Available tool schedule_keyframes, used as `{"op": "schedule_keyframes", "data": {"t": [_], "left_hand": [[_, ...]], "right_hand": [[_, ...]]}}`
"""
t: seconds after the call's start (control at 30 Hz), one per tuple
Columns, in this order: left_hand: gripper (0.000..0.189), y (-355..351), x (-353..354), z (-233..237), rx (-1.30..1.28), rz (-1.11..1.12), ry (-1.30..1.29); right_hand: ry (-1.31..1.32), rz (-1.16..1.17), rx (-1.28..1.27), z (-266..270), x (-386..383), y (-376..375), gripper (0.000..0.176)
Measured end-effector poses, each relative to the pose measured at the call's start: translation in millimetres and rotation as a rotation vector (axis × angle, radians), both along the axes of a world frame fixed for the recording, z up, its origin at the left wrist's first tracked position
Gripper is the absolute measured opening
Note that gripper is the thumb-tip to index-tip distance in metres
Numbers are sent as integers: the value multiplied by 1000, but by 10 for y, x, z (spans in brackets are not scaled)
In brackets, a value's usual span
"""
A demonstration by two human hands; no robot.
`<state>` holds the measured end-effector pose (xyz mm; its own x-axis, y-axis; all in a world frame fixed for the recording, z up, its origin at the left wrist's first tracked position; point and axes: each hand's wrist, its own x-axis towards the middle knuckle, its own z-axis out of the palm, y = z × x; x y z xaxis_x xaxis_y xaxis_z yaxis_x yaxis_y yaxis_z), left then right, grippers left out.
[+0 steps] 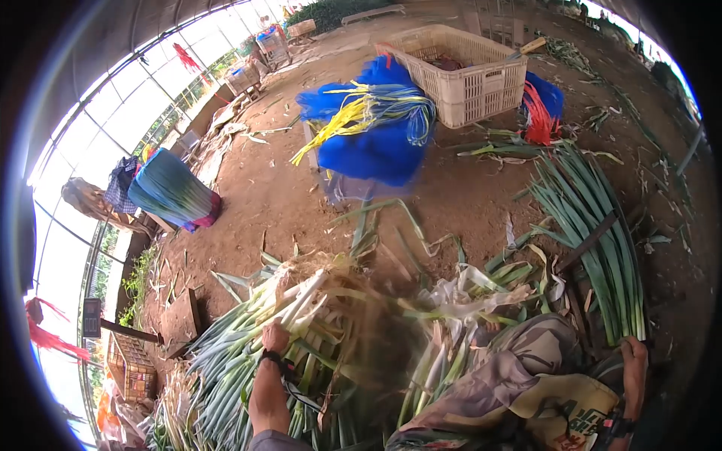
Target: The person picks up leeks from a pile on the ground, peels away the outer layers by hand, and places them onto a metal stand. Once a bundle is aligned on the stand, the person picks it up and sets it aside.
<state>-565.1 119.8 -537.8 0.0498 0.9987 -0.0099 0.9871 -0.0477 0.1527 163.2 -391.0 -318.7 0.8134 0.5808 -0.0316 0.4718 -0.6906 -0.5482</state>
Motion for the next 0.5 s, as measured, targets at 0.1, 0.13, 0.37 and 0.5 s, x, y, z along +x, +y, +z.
{"op": "schedule_keyframes", "data": {"t": [0.1, 0.13, 0.37, 0.5], "left_hand": [[34, 41, -63, -119, -215, -26, 16], [34, -11, 69, -14, -260, -11, 14], [38, -499, 165, -68, -156, -93, 219], [38, -751, 388, 324, -157, -207, 171]], "right_hand": [[31, -21, 22, 55, -59, 13, 20], [51, -31, 24, 96, -92, 40, 20], [154, -63, 47, -37, 11, -89, 24], [150, -45, 10, -74, 22, -92, 29]]}}
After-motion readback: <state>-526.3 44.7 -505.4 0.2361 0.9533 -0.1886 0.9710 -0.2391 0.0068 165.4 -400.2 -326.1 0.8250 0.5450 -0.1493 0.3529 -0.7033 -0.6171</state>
